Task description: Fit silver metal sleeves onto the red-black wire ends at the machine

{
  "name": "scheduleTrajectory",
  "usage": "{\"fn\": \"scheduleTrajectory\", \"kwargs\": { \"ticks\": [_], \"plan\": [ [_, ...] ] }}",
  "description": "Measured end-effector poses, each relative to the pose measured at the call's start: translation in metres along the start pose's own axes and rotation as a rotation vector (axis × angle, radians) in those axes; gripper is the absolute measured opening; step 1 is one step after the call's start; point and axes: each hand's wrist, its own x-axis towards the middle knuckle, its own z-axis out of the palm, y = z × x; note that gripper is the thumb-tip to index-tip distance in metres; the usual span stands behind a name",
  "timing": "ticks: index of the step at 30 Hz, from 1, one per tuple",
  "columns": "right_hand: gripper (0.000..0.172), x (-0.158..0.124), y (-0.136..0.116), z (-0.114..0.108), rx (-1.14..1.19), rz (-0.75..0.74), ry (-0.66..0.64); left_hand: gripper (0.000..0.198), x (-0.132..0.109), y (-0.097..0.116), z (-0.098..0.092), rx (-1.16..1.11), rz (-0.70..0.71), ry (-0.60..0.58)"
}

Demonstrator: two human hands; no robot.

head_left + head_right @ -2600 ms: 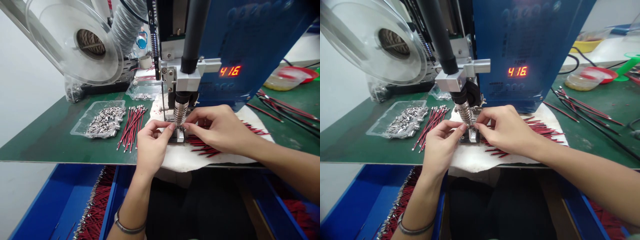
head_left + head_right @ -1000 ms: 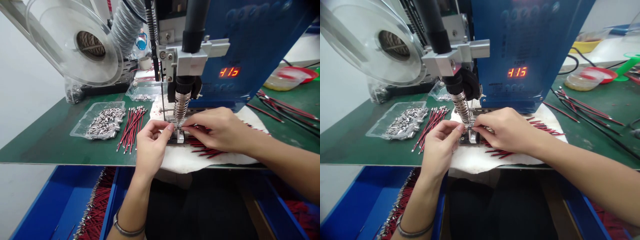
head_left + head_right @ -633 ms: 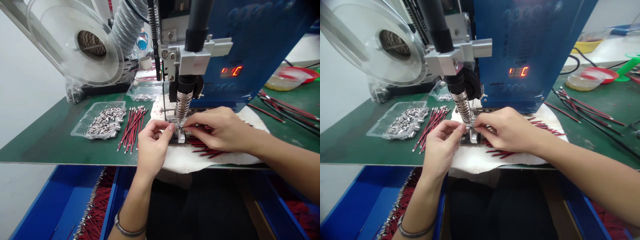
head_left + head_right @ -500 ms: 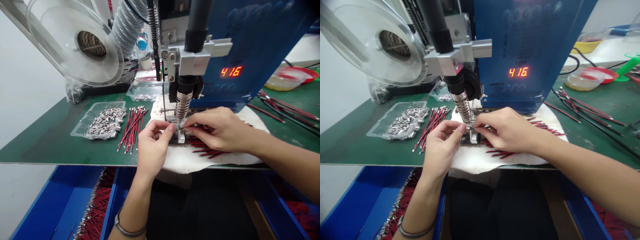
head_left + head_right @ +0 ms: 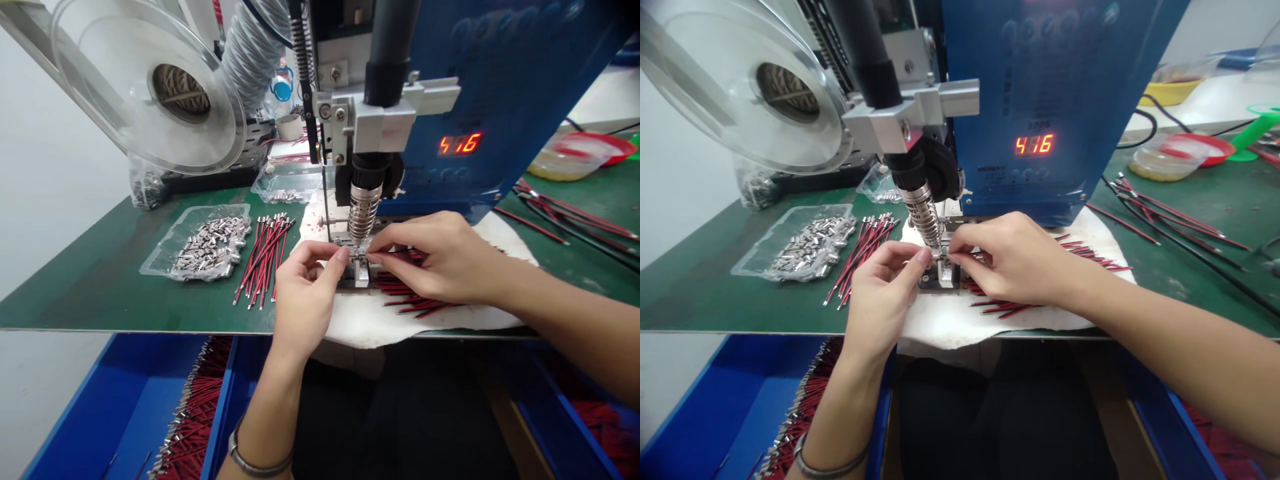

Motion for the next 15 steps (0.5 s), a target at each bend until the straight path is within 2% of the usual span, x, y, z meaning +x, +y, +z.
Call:
{"fn": "scheduleTrajectory", "kwargs": {
  "ticks": [6,15],
  "plan": [
    [0.015,0.0010,-0.0002,-0.0007,-0.020,-0.020,-0.024,0.021,-0.0018,0.0020,0.0001,0.054,0.023,-0.011],
    [0.011,0.0000,-0.0004,0.0037,-0.031,-0.026,0.028,0.022,-0.0017,0.0014,0.0005,0.012,-0.002,0.010]
  ]
}}
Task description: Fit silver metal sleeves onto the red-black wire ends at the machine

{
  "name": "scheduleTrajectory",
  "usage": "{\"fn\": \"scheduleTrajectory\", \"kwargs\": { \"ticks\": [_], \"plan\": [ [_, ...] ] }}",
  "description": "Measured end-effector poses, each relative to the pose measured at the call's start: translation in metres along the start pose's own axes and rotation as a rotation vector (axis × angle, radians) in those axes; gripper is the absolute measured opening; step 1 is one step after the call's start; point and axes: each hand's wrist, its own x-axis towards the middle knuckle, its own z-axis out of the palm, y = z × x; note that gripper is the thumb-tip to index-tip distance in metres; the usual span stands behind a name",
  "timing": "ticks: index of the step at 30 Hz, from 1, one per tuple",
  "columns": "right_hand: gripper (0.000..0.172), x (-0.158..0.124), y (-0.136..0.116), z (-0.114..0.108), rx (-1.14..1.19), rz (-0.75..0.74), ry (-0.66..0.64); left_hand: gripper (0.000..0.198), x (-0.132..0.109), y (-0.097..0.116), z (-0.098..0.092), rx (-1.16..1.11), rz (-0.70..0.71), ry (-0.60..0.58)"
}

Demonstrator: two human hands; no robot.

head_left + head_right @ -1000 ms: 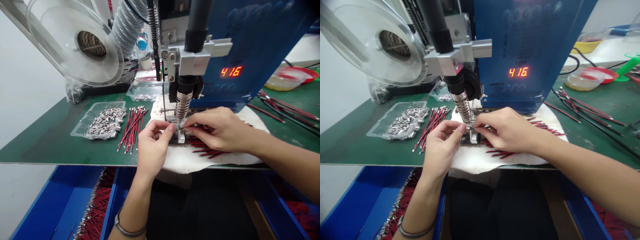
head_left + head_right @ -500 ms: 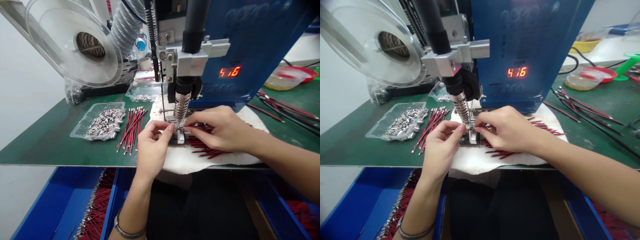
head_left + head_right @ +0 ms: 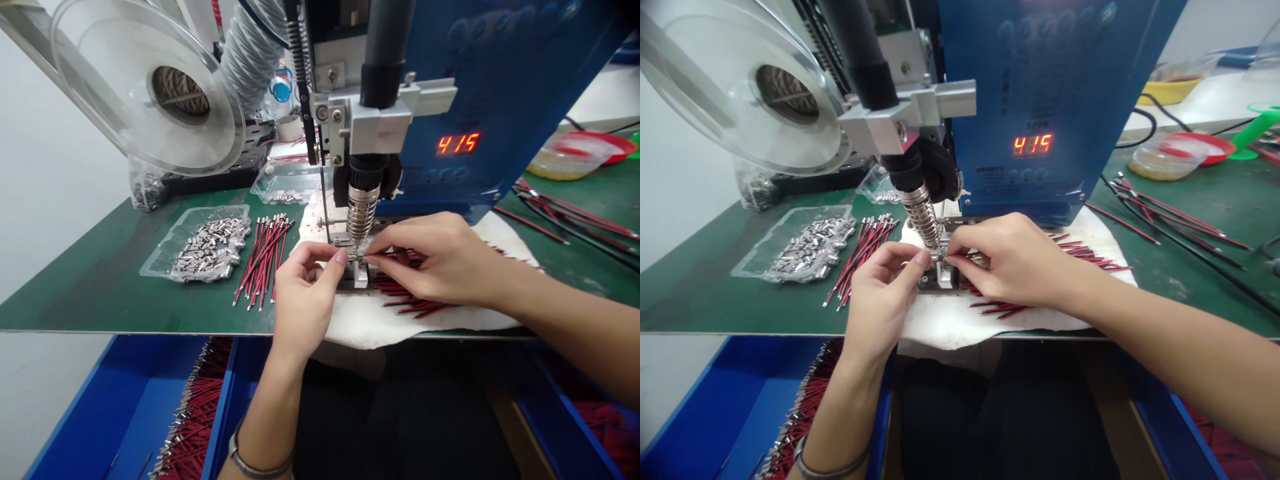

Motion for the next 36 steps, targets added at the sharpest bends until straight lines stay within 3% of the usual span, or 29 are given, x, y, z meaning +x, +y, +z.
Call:
{"fn": "scheduleTrajectory", "kwargs": {
  "ticks": [13,36],
  "plan": [
    [0.011,0.0002,-0.0021,-0.0008,0.008,0.068,-0.007,0.022,-0.0007,0.0001,-0.0007,-0.012,0.013,-0.011],
    [0.010,-0.0005,-0.0017,-0.0023,0.013,0.052,-0.009,0.019,-0.0016,0.0017,0.0003,0.019,0.017,-0.008]
  ]
}}
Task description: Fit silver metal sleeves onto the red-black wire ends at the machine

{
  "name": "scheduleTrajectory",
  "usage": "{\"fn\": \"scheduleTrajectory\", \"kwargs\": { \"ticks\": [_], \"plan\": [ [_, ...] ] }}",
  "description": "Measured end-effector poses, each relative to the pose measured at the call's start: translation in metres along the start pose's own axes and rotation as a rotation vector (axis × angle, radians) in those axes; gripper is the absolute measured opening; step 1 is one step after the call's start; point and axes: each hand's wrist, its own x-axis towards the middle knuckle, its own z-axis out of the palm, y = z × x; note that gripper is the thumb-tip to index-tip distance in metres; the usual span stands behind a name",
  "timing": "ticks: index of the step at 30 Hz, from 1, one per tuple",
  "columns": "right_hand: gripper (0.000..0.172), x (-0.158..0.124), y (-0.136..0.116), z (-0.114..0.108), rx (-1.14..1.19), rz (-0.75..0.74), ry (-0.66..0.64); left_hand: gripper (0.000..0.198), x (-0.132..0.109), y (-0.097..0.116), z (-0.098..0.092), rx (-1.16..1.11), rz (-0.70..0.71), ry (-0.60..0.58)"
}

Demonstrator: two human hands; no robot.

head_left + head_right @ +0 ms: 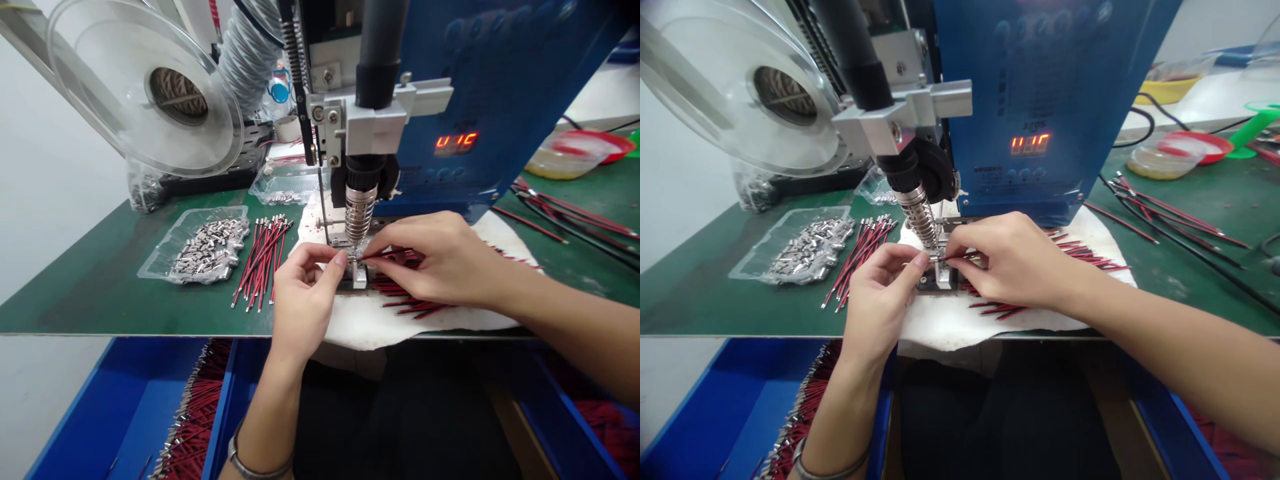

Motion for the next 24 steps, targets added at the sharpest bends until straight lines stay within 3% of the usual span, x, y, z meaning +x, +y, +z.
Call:
{"fn": "scheduleTrajectory", "kwargs": {
  "ticks": [24],
  "plan": [
    [0.009,-0.0006,-0.0001,0.0023,0.010,-0.005,0.013,0.020,0.0001,-0.0005,0.0001,-0.009,-0.005,-0.005]
  ]
}}
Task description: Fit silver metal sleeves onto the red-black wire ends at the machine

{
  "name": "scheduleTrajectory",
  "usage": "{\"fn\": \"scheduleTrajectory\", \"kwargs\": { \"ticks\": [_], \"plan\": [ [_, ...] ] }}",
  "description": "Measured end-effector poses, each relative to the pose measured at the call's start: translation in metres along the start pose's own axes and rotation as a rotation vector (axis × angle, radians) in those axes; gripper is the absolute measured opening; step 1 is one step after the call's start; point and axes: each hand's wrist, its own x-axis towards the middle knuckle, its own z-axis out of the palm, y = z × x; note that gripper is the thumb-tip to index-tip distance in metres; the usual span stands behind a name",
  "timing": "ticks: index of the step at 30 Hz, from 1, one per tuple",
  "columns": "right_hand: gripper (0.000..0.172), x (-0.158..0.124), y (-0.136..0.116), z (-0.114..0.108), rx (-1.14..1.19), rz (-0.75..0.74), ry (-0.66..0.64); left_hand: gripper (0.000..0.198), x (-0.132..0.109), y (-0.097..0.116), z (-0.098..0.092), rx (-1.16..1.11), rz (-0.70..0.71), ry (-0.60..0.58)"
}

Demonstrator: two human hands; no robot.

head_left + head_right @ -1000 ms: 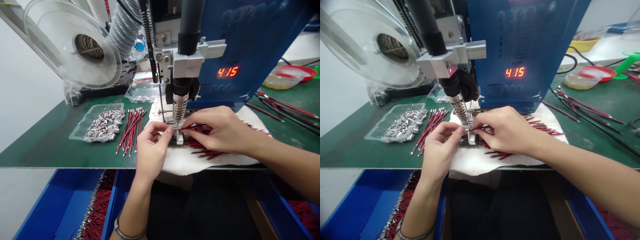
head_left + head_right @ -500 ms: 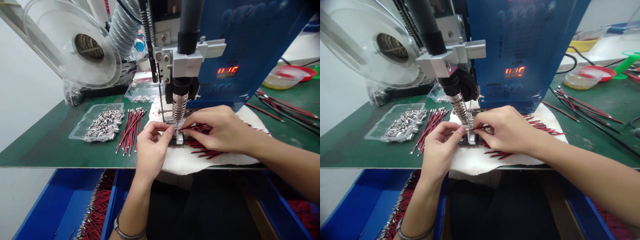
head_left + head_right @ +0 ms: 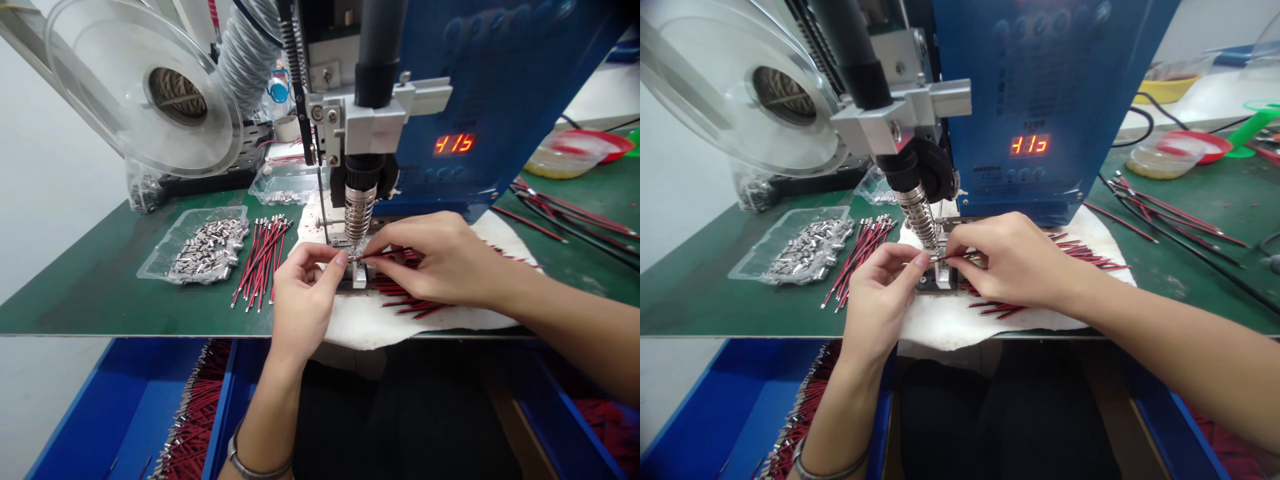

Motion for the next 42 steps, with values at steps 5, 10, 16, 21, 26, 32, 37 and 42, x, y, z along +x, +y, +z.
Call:
{"fn": "scheduleTrajectory", "kwargs": {
  "ticks": [5,10,16,21,26,32,37,42],
  "plan": [
    [0.011,0.0007,0.0007,-0.0003,0.006,-0.001,-0.011,0.018,0.0009,0.0008,0.0000,0.005,0.014,0.003],
    [0.011,0.0002,0.0012,-0.0008,0.003,0.018,-0.023,0.017,0.0006,-0.0005,-0.0008,0.010,0.013,-0.001],
    [0.009,-0.0004,0.0010,-0.0013,-0.004,0.014,-0.016,0.016,0.0017,-0.0013,-0.0009,0.042,0.037,0.008],
    [0.009,0.0009,0.0000,-0.0007,-0.005,0.000,-0.006,0.015,0.0027,-0.0009,-0.0004,0.045,0.044,0.005],
    [0.009,0.0009,-0.0002,-0.0006,-0.010,-0.014,0.008,0.018,0.0021,-0.0019,-0.0007,0.043,0.030,0.006],
    [0.015,0.0004,-0.0005,-0.0014,-0.026,0.009,0.001,0.018,0.0016,-0.0024,-0.0008,0.041,0.027,0.008],
    [0.015,0.0019,-0.0018,-0.0014,-0.027,0.036,-0.014,0.019,0.0014,-0.0025,-0.0012,0.042,0.020,0.010],
    [0.017,0.0027,-0.0030,-0.0032,-0.034,0.031,-0.022,0.017,0.0008,-0.0017,-0.0004,0.031,0.022,0.001]
  ]
}}
